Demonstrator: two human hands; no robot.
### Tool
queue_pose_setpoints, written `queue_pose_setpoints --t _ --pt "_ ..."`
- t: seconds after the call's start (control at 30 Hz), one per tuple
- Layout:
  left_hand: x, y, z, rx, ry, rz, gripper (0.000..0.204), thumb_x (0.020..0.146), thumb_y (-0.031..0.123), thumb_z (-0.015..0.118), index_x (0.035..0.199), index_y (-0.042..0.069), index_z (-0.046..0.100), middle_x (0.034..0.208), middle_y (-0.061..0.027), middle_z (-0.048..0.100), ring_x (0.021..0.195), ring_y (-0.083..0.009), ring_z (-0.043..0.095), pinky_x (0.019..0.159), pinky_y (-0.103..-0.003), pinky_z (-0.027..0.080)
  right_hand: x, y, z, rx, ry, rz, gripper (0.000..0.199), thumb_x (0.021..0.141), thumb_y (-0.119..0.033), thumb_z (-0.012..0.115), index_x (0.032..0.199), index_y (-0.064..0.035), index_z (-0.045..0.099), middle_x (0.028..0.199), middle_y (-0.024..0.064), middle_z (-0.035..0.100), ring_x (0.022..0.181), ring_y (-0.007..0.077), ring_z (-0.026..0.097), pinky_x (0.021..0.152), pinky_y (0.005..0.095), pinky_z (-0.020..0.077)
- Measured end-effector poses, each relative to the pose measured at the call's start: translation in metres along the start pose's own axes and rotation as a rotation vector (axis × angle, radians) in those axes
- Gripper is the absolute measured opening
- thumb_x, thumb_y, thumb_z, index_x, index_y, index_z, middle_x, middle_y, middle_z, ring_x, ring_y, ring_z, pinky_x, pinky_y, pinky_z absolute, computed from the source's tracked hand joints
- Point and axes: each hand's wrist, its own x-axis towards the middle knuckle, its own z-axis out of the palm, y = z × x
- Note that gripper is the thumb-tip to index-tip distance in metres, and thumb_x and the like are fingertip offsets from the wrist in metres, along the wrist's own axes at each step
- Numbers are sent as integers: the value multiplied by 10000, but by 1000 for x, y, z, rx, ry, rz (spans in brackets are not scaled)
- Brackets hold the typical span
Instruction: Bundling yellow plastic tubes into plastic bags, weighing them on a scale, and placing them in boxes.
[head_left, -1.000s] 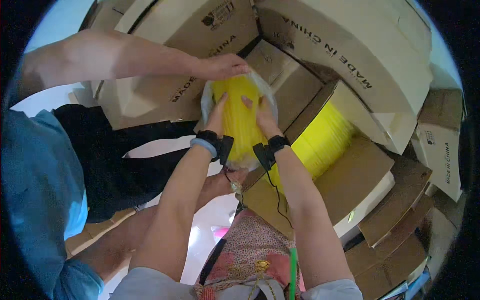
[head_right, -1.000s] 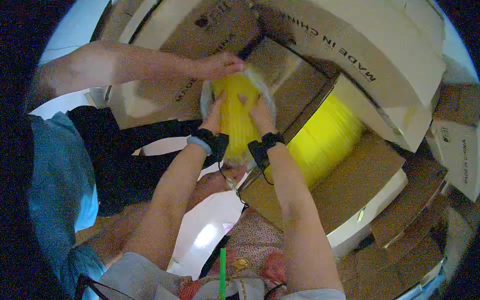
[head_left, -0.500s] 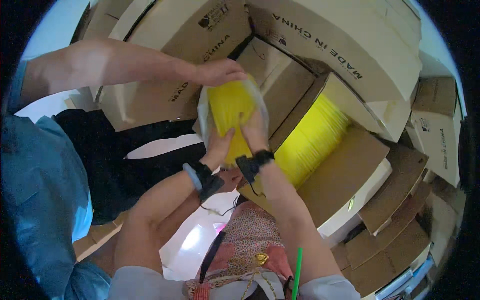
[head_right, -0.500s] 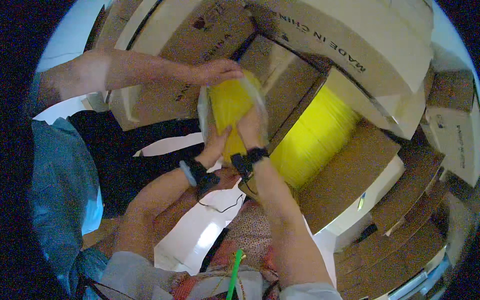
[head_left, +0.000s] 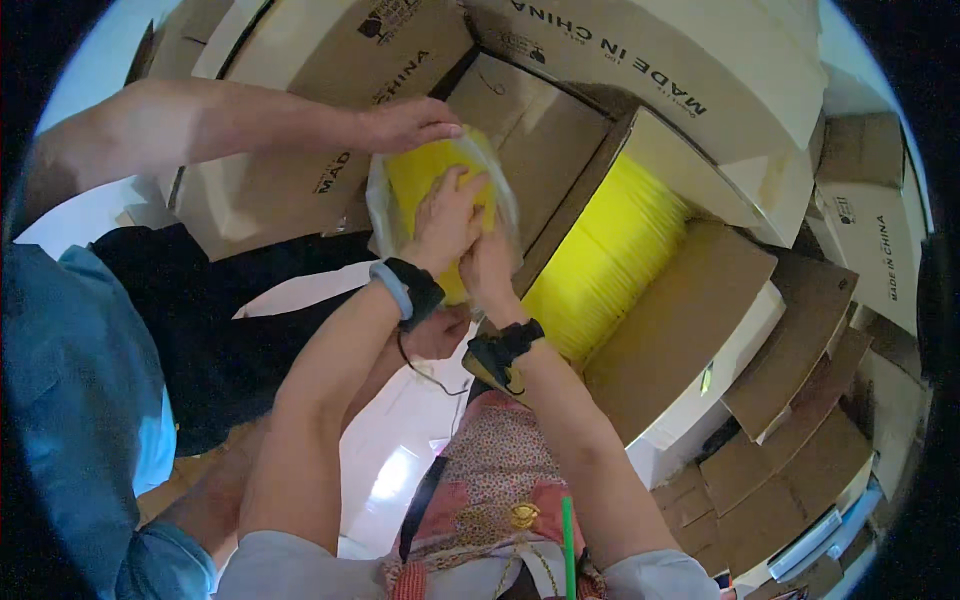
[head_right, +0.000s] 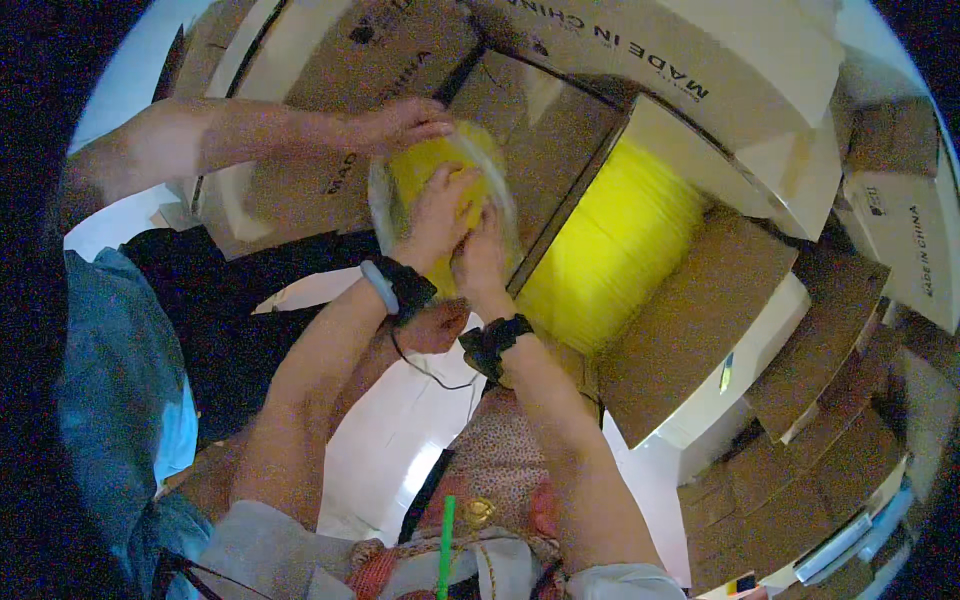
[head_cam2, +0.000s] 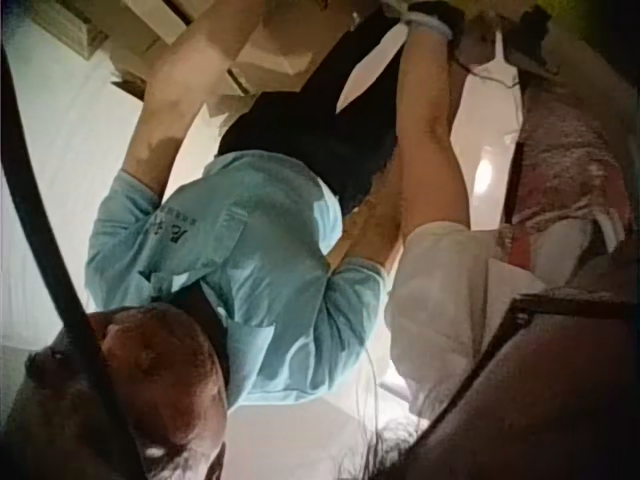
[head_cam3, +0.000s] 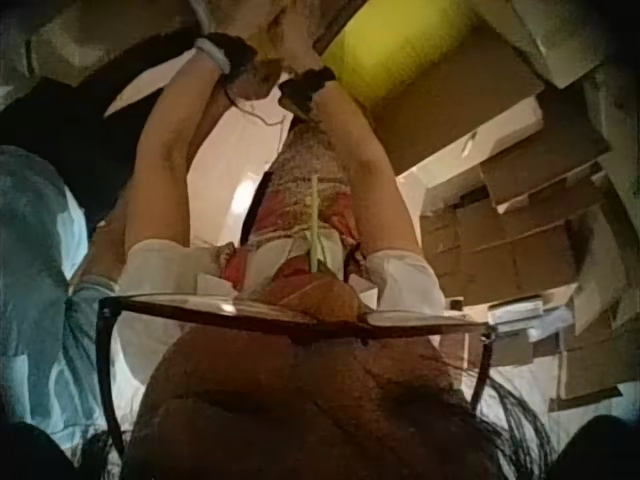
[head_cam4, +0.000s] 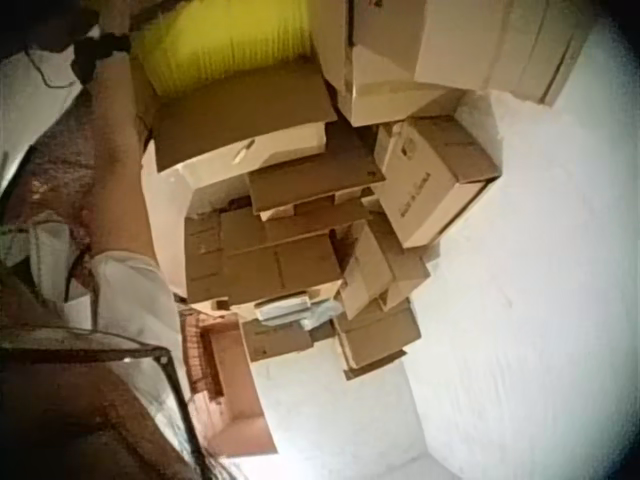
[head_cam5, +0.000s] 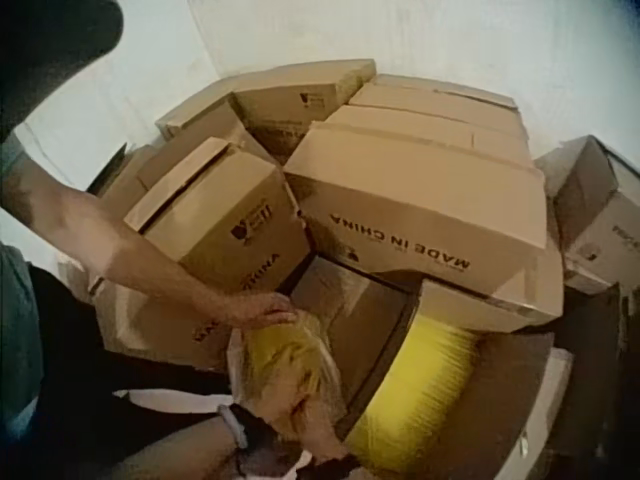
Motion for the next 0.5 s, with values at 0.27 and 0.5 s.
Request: queue_pose_setpoints --t 0.27,0.5 --pt "5 28 -48 -271 211 366 307 710 16 569 1008 90 573 1032 -149 547 971 -352 535 825 -407 447 -37 -45 -17 -971 145 -354 433 782 68 440 1207 -15 435 1198 213 457 1095 339 460 943 382 379" --pt "-21 6 -63 93 -195 693 253 710 88 555 960 89 594 962 -124 576 942 -308 562 923 -430 395 -21 -67 -11 -1011 474 438 463 754 -1 493 1215 -7 444 1025 192 570 982 384 545 870 418 448"
